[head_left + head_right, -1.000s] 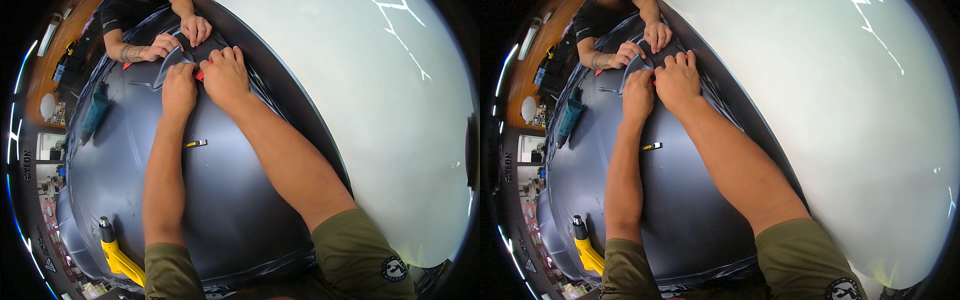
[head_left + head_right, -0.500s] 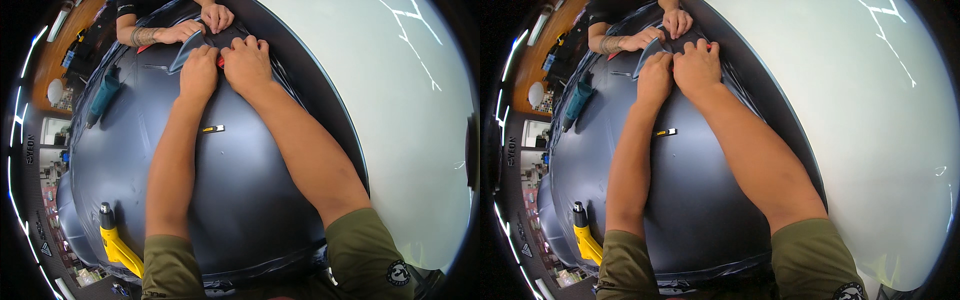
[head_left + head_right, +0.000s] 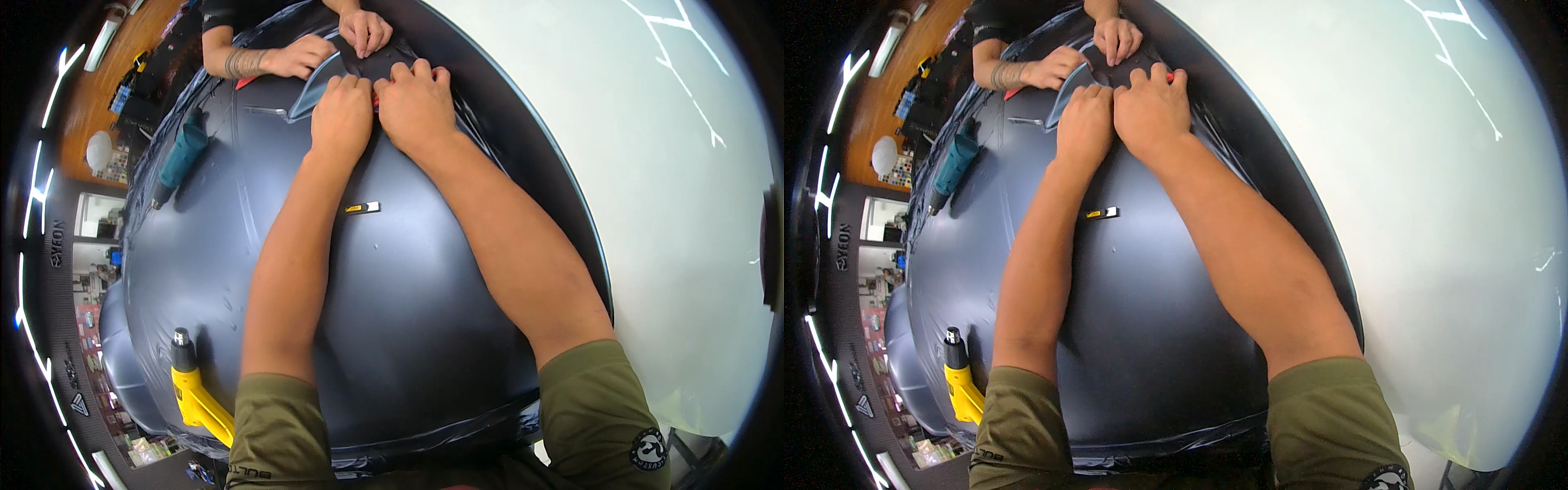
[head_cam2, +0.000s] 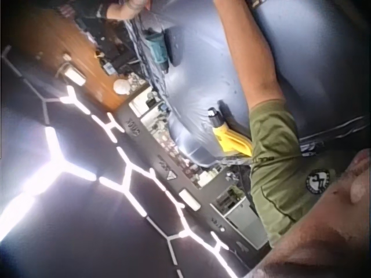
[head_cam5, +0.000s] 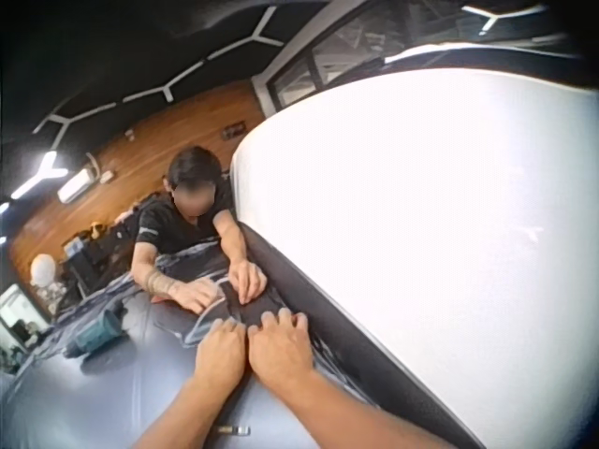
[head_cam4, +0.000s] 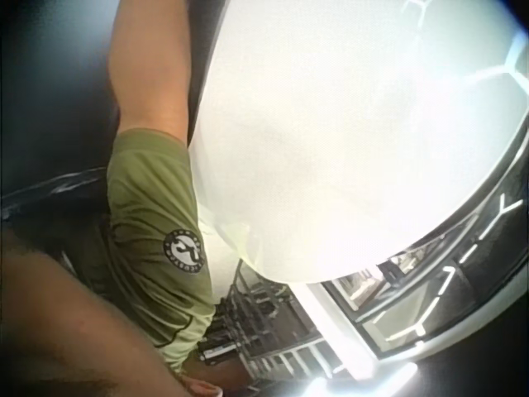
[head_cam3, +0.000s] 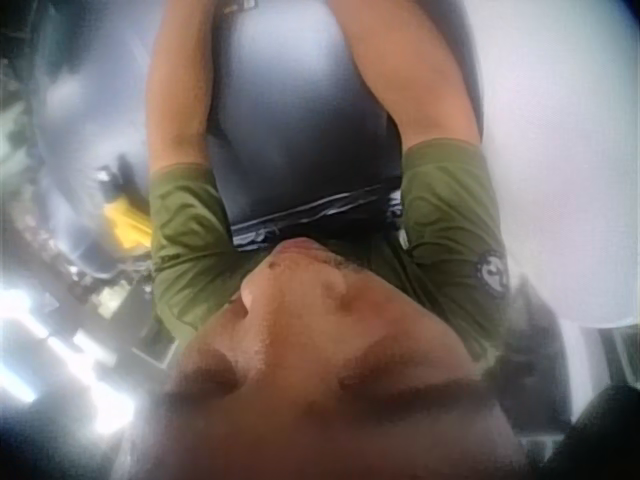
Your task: The person applies a matte black vinyl wrap to a car hood, using a heat gun to warm the material, a squeegee to smooth it, and a utility knife to trim edges. They work around a hood vent, cutting and tucking the wrap to conform to the surface.
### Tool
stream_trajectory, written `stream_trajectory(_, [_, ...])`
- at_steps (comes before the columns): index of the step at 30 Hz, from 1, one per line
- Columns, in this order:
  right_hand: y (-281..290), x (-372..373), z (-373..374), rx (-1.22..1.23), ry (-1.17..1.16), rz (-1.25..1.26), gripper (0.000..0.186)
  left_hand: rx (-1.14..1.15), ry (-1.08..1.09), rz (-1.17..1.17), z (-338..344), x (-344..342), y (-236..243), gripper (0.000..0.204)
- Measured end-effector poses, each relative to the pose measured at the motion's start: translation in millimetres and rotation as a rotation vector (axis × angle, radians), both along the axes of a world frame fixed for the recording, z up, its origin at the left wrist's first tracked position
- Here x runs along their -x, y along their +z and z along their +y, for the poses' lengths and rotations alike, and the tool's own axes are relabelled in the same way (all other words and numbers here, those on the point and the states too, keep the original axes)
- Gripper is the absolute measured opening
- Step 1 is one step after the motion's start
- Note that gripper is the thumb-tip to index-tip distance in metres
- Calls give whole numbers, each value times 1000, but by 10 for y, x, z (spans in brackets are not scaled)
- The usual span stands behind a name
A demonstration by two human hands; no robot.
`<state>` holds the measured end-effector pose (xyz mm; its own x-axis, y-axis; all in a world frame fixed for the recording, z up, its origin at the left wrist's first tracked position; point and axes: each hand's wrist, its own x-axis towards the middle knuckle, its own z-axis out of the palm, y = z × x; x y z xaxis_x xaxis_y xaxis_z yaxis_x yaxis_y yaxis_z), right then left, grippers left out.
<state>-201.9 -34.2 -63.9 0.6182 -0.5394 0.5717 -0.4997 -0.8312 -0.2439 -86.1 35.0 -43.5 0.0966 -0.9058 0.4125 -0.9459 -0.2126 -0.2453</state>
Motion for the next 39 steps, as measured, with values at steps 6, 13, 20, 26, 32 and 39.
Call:
stream_trajectory(6, [84,7,41,-99,21,76,26,180,-33,191,146,-295,26,14])
stream_trajectory(13, [77,5,27,-69,16,22,19,-13,-183,-148,74,-249,141,11])
stream_trajectory(20, [61,-25,27,-96,-8,-2,20,-159,-132,-357,21,-257,124,7])
stream_trajectory(26, [76,-57,74,-120,-13,15,22,-152,-62,-339,-11,-259,125,7])
stream_trajectory(32, [115,-46,48,-135,-30,44,22,-228,-134,-326,-45,-258,223,6])
stream_trajectory(39, [155,-26,27,-215,11,61,27,-90,-111,102,51,-375,164,11])
